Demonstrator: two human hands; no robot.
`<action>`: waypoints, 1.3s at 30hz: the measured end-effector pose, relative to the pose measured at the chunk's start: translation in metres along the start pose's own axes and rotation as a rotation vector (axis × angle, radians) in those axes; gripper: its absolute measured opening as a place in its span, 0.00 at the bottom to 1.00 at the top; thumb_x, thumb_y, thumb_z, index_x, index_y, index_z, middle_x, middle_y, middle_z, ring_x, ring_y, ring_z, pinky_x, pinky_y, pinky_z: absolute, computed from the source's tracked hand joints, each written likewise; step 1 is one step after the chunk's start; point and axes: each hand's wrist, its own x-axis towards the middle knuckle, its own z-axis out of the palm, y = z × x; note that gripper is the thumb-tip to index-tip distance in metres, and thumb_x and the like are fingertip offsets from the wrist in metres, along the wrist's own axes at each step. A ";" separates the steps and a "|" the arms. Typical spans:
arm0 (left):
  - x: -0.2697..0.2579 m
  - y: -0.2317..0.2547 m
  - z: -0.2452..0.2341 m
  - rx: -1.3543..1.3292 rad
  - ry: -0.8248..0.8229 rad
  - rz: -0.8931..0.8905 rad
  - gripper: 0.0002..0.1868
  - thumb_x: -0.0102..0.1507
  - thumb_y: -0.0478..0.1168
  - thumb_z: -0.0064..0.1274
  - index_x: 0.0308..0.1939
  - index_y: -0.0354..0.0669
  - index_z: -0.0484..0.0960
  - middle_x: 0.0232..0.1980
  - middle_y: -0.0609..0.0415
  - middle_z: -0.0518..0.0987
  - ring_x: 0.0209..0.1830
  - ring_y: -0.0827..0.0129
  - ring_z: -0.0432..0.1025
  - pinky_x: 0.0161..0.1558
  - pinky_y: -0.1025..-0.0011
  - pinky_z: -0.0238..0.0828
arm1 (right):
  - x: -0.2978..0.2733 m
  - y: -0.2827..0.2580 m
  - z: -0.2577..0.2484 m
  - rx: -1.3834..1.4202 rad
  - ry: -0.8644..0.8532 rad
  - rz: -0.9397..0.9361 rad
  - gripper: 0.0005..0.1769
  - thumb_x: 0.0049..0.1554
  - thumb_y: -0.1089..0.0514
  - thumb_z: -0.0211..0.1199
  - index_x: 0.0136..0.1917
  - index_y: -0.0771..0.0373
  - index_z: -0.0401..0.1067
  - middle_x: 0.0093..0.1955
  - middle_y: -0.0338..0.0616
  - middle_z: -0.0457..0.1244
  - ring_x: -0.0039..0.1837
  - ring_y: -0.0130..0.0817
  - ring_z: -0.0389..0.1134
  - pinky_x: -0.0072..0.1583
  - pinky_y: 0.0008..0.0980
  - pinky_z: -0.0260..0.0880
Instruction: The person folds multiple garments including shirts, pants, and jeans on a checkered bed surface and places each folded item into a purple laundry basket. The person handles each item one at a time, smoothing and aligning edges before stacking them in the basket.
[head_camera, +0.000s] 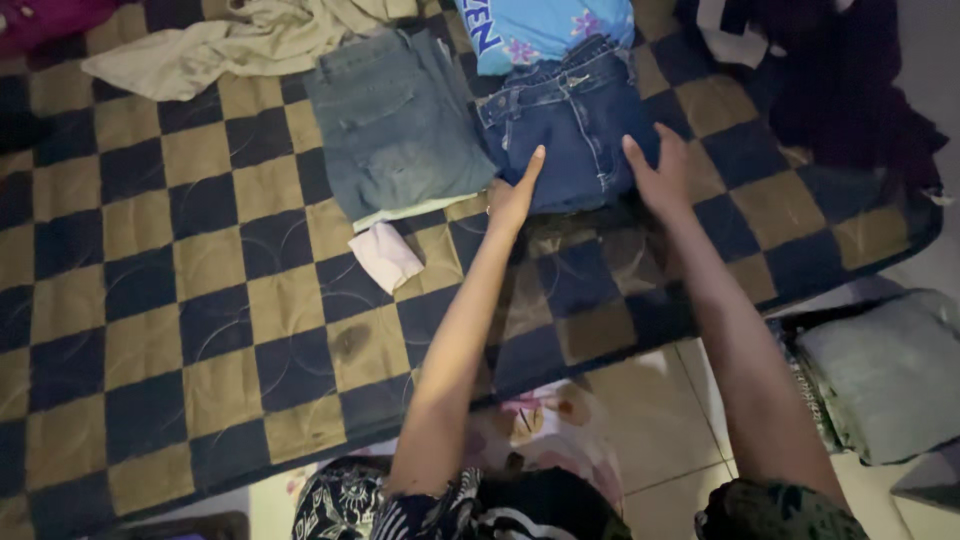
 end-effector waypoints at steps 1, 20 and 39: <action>0.008 -0.002 0.007 -0.006 -0.021 -0.060 0.76 0.46 0.83 0.56 0.73 0.17 0.53 0.76 0.27 0.58 0.79 0.44 0.53 0.75 0.59 0.47 | 0.008 0.007 0.008 0.016 -0.040 0.077 0.43 0.66 0.35 0.64 0.74 0.75 0.63 0.73 0.67 0.58 0.76 0.57 0.58 0.76 0.45 0.55; 0.060 -0.013 0.015 -0.561 -0.295 -0.290 0.54 0.42 0.60 0.72 0.63 0.26 0.76 0.59 0.40 0.82 0.57 0.55 0.79 0.59 0.63 0.75 | 0.064 0.046 0.016 0.225 -0.593 0.831 0.69 0.48 0.15 0.59 0.82 0.66 0.48 0.83 0.61 0.41 0.84 0.52 0.40 0.79 0.50 0.39; 0.038 -0.041 0.006 -0.424 -0.471 -0.231 0.54 0.49 0.69 0.60 0.72 0.41 0.70 0.72 0.44 0.72 0.72 0.55 0.66 0.70 0.59 0.58 | 0.036 -0.019 -0.021 0.092 -0.704 0.963 0.68 0.43 0.17 0.58 0.84 0.56 0.47 0.84 0.55 0.44 0.84 0.53 0.43 0.77 0.58 0.43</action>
